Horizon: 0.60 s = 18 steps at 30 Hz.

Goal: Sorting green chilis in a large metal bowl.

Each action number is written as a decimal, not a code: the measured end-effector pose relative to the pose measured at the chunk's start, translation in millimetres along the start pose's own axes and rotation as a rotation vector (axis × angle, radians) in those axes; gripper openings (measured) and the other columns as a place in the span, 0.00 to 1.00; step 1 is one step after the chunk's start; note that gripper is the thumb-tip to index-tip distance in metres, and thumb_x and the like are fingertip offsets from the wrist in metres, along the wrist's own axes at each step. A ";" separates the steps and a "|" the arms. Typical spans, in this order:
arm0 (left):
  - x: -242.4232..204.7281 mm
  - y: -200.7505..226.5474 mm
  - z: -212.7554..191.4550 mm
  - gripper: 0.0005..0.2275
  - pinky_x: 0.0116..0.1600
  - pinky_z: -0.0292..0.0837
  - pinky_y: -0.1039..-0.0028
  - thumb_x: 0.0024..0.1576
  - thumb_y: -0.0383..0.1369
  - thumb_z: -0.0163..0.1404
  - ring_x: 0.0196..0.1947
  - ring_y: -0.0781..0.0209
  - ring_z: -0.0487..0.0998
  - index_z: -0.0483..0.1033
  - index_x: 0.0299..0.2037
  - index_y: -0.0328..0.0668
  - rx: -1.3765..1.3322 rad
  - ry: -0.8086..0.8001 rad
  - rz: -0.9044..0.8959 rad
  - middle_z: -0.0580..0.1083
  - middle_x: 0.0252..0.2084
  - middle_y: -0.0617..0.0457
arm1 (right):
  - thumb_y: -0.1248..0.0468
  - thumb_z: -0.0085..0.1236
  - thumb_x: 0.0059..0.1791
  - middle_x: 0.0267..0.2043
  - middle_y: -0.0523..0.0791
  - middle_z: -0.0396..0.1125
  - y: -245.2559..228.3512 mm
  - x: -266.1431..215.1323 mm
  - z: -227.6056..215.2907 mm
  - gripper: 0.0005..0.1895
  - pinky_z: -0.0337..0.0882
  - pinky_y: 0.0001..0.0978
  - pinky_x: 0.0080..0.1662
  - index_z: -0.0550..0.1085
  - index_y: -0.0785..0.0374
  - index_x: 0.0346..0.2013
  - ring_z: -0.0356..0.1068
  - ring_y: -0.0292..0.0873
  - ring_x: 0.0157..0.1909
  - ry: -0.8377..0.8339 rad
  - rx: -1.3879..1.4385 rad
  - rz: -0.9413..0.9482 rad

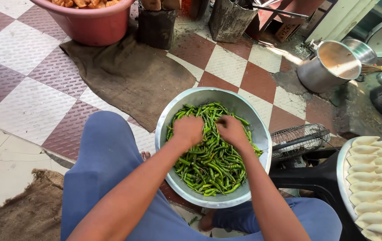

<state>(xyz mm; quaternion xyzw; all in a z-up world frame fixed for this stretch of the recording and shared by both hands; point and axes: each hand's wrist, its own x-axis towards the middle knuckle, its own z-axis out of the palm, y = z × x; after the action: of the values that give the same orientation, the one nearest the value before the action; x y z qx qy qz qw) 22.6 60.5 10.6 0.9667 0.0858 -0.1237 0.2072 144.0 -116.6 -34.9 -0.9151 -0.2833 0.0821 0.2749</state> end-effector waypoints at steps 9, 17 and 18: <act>16.9 -57.1 39.2 0.28 0.65 0.67 0.53 0.53 0.29 0.59 0.66 0.34 0.64 0.62 0.64 0.38 -0.183 -0.104 -0.188 0.59 0.67 0.34 | 0.66 0.59 0.39 0.58 0.50 0.65 -84.1 70.9 53.3 0.29 0.61 0.57 0.53 0.75 0.50 0.56 0.62 0.60 0.60 -0.300 -0.327 -0.061; 29.6 -73.1 51.1 0.27 0.60 0.72 0.56 0.50 0.28 0.60 0.56 0.34 0.74 0.67 0.61 0.43 -0.253 -0.044 -0.147 0.66 0.62 0.31 | 0.63 0.64 0.43 0.42 0.49 0.69 7.3 -4.7 3.9 0.08 0.72 0.46 0.47 0.80 0.60 0.36 0.70 0.55 0.46 -0.262 -0.178 -0.427; 29.8 -72.6 54.2 0.23 0.60 0.72 0.56 0.51 0.30 0.60 0.56 0.34 0.74 0.70 0.58 0.41 -0.262 -0.048 -0.111 0.68 0.59 0.31 | 0.64 0.64 0.42 0.41 0.49 0.70 21.1 -20.8 -3.7 0.08 0.72 0.45 0.46 0.80 0.61 0.34 0.71 0.54 0.43 -0.251 -0.212 -0.426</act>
<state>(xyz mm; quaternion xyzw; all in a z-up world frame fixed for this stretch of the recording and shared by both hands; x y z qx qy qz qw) 24.3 106.4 -73.0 0.9219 0.1494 -0.1458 0.3263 137.9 -144.5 -43.5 -0.8413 -0.5082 0.1052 0.1513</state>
